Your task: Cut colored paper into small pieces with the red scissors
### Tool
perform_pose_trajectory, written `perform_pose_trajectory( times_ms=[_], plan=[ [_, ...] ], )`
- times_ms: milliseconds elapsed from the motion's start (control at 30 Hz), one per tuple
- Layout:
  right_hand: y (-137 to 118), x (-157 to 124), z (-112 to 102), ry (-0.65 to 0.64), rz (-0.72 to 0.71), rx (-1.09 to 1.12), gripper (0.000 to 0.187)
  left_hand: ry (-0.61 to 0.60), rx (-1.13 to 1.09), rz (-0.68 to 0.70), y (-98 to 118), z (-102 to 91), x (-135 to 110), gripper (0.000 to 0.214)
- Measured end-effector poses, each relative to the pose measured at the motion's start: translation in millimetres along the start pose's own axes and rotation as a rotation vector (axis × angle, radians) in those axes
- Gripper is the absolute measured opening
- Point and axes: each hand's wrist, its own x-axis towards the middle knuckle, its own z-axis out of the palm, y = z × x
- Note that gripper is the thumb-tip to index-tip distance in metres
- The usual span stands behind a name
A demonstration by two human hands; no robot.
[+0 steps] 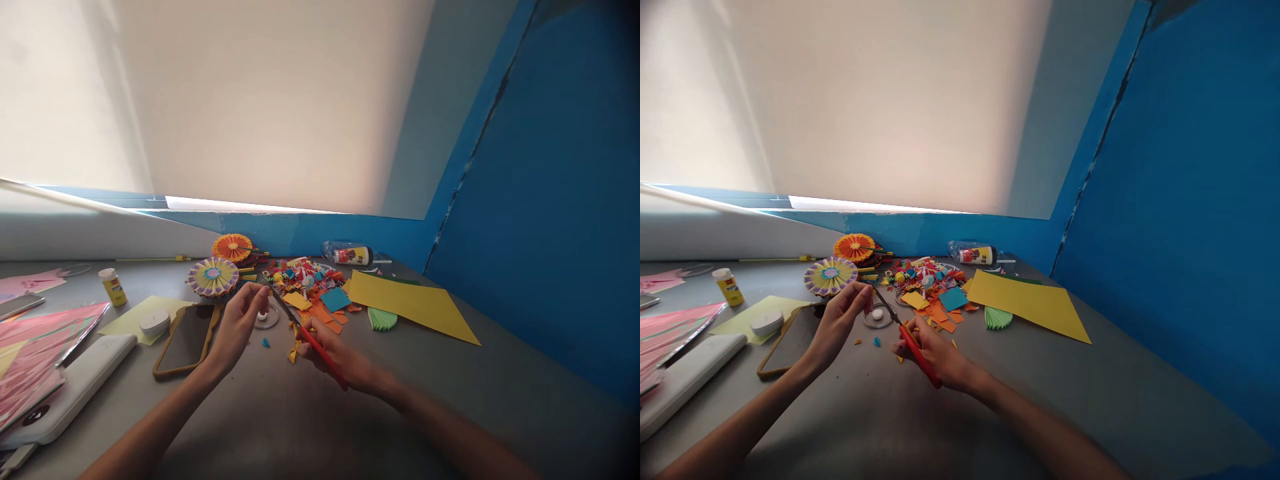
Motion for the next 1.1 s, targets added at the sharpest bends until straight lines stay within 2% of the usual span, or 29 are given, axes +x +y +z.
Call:
perform_pose_trajectory(
  times_ms=[133,200,333,467,600,667,733,900,1000,1100],
  plan=[
    [4,2,-1,0.029,-0.009,0.005,0.044,-0.009,0.038,0.000,2,-3.9,4,0.026],
    [6,5,-2,0.073,-0.021,0.011,0.044,-0.027,0.129,0.002,-1,-9.3,8,0.024],
    [11,11,-13,0.198,-0.028,0.036,0.044,-0.163,0.551,-0.030,-17,-27.9,15,0.021],
    [16,18,-33,0.315,-0.042,0.048,0.042,-0.359,0.981,-0.163,-34,-45.7,13,0.025],
    [13,26,-52,0.342,-0.121,-0.031,0.040,-0.394,1.184,-0.239,-43,-50.5,8,0.030],
    [13,33,-59,0.376,-0.146,-0.140,0.040,-0.386,1.151,-0.175,-45,-45.7,8,0.030],
    [15,43,-65,0.397,-0.108,-0.230,0.041,-0.407,1.034,-0.051,-46,-35.7,9,0.028],
    [31,77,-79,0.296,0.027,-0.217,0.038,-0.511,0.691,0.210,-55,-2.1,5,0.025],
    [38,95,-86,0.291,0.039,-0.237,0.038,-0.482,0.638,0.254,-65,8.4,2,0.025],
    [41,104,-91,0.346,-0.021,-0.257,0.037,-0.483,0.648,0.262,-70,10.9,3,0.029]
  ],
)
